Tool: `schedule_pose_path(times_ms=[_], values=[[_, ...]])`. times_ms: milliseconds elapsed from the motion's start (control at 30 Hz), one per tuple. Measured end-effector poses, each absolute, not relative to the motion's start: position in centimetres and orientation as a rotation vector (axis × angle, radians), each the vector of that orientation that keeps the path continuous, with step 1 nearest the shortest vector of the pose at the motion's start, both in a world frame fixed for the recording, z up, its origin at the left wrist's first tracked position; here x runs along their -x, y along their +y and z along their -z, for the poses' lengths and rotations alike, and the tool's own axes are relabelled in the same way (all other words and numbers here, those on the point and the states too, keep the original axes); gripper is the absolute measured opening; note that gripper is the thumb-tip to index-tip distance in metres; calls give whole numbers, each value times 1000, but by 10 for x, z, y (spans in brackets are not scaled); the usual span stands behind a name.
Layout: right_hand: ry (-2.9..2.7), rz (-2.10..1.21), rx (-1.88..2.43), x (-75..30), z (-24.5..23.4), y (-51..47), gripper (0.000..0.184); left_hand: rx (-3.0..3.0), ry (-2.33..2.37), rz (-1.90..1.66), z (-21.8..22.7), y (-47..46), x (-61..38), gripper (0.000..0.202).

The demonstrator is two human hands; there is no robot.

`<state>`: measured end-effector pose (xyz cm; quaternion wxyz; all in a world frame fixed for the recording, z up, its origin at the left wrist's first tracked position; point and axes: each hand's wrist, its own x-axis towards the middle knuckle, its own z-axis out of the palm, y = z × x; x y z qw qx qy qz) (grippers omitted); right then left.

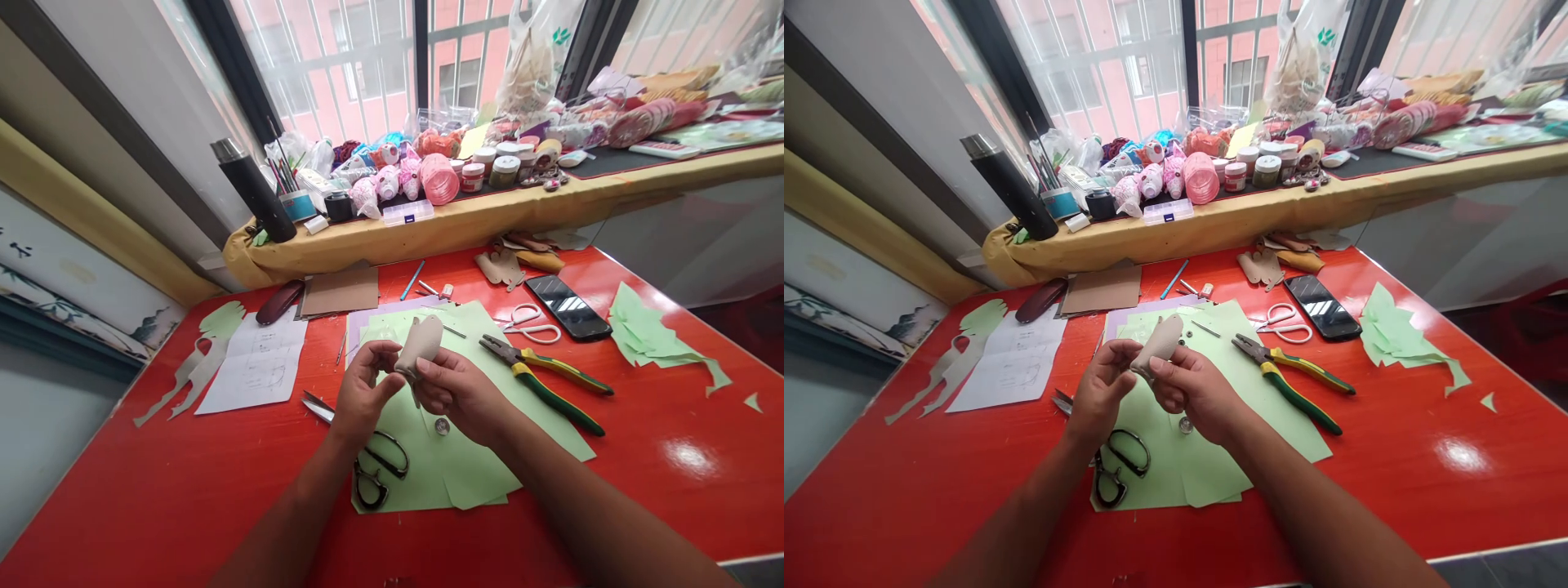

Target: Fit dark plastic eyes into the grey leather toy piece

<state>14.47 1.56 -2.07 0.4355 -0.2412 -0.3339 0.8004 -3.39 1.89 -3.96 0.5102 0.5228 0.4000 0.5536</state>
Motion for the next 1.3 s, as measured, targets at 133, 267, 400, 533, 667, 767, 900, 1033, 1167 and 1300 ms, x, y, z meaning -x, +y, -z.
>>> schedule_pose_path(times_ms=[133,267,400,533,667,767,900,1033,1167,1300], values=[[-914,-2034,556,-149,16,13,30,-1138,939,-1324,40,24,35,60],[-973,-2077,533,-151,17,12,34,-954,868,-1089,35,23,32,62],[-1051,-2068,554,-155,22,14,36,-815,766,-1003,27,22,34,50],[-1196,-2003,652,-158,27,17,37,-722,775,-1073,19,25,41,40],[-1407,-1874,790,-159,24,21,37,-818,875,-1155,15,26,48,35],[-1416,-1725,844,-160,19,24,38,-1009,1006,-1151,12,24,52,32],[-1306,-1602,919,-162,19,29,40,-1217,1127,-977,9,19,52,30],[-1269,-1613,973,-161,23,30,37,-1372,1214,-849,5,16,47,26],[-1297,-1605,1016,-159,24,30,37,-1380,1222,-798,6,17,47,27],[-1291,-1579,1054,-160,25,30,39,-1208,1139,-789,12,22,53,42]])
